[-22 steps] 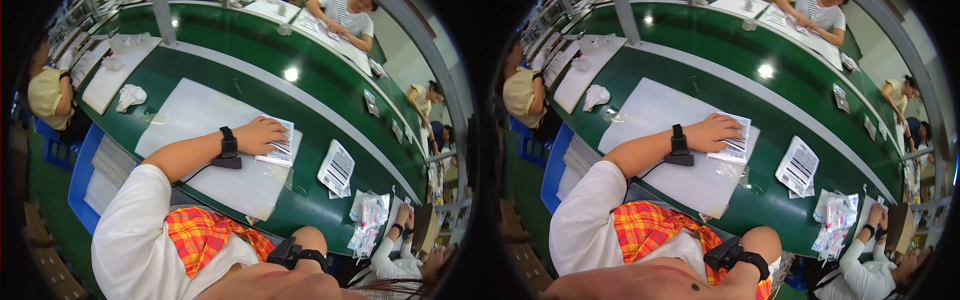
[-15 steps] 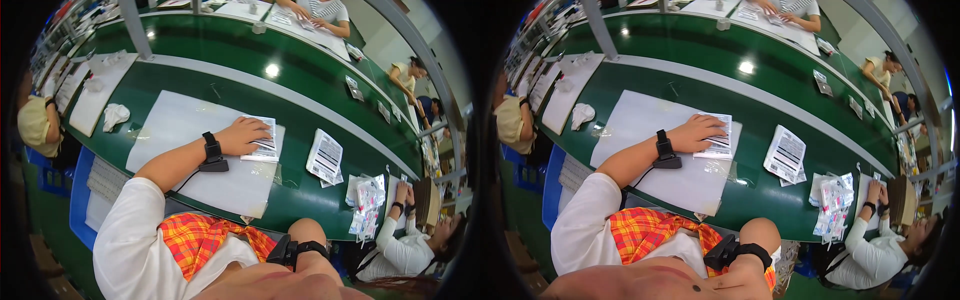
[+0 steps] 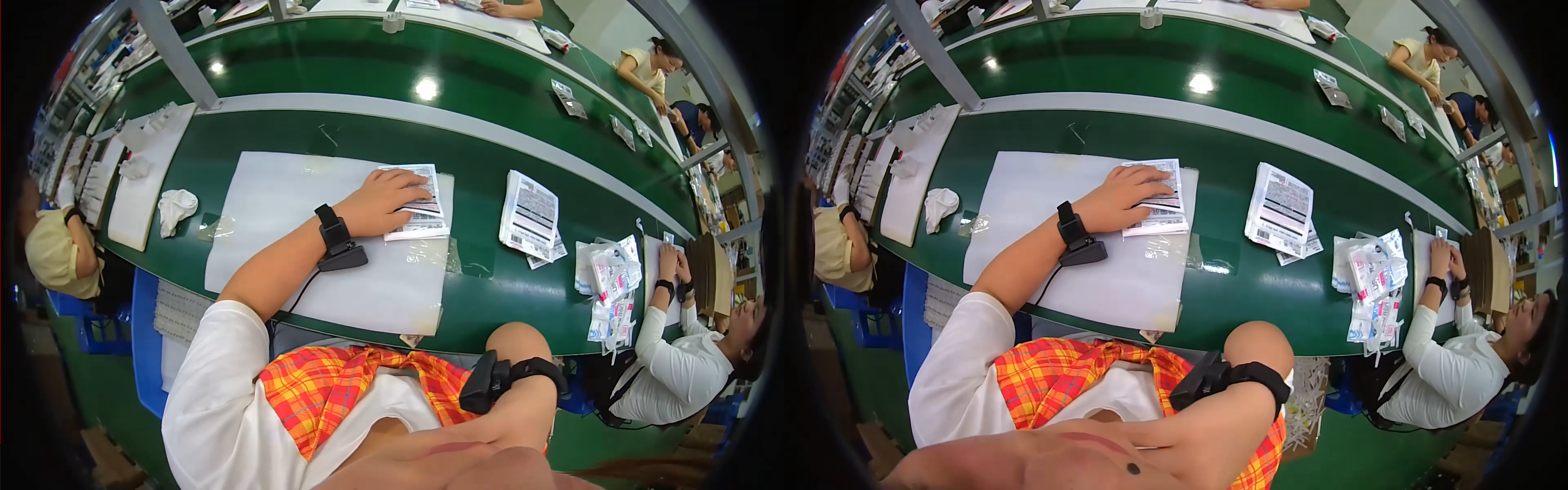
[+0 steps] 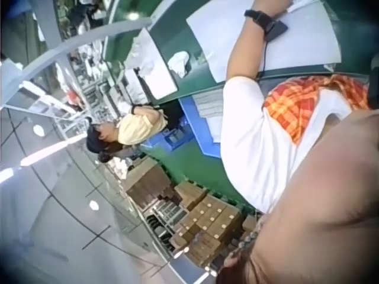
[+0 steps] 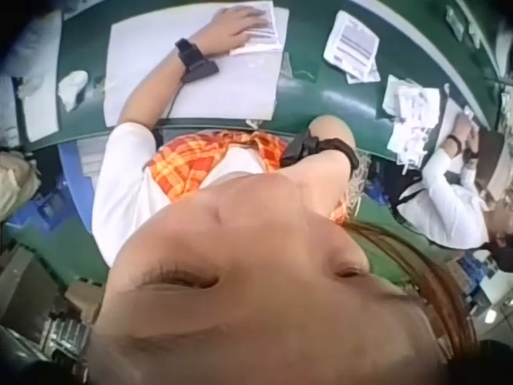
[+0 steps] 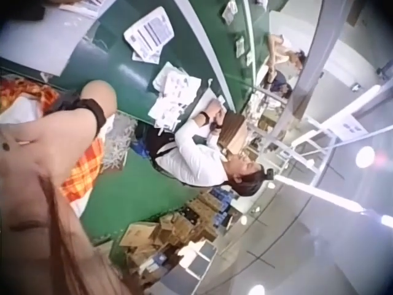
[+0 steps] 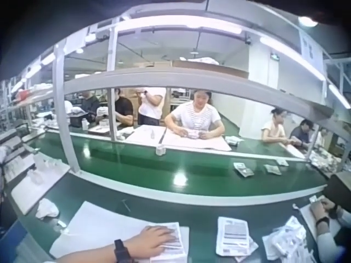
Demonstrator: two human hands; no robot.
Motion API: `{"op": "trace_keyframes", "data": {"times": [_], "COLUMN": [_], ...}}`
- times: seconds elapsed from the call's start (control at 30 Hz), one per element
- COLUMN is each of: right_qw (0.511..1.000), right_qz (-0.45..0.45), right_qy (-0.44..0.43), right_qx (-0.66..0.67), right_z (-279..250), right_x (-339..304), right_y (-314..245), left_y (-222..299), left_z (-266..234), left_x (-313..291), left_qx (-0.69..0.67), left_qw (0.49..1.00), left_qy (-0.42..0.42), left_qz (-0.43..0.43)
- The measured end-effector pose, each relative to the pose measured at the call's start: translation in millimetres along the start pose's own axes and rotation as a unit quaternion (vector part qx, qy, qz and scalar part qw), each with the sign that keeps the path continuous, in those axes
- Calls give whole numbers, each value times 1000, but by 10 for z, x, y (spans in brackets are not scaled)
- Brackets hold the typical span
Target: The person picks up a white component and a plastic pouch, slides the component into the pouch, and presses the adhesive strip closed before placing it on a stack.
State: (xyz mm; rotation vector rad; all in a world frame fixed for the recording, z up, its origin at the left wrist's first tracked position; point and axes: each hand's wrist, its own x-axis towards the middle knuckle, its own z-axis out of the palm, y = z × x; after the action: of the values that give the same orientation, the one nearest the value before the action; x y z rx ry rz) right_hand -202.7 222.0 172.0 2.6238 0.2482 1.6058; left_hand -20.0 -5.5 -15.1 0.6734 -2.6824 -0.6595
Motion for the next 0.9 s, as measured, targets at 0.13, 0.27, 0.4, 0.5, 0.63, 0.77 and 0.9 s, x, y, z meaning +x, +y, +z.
{"op": "trace_keyframes", "data": {"times": [0.13, 0.27, 0.4, 0.5, 0.63, 0.77, 0.9], "right_qw": [997, 994, 986, 974, 968, 969, 968], "right_qz": [-21, -44, -80, -100, -106, -100, -90], "right_qy": [-61, -62, 49, 111, 141, 121, 119], "right_qx": [-46, -77, -141, -171, -179, -191, -203], "right_z": [-38, -59, -96, -100, -94, -102, -109], "right_x": [42, -170, -376, -427, -367, -354, -333], "right_y": [-5, -76, -171, -167, -73, -39, -35], "left_y": [-2, -23, -6, -12, 1, 7, 3], "left_z": [-8, -11, 5, -11, -16, -10, -13], "left_x": [-2, -33, 13, -20, -19, -8, -26], "left_qx": [6, 13, 7, 6, 2, -1, 0], "left_qw": [1000, 1000, 1000, 1000, 1000, 1000, 1000], "left_qy": [0, 2, 0, -6, -9, -8, -9], "left_qz": [-4, -6, -2, -9, -12, -12, -17]}}
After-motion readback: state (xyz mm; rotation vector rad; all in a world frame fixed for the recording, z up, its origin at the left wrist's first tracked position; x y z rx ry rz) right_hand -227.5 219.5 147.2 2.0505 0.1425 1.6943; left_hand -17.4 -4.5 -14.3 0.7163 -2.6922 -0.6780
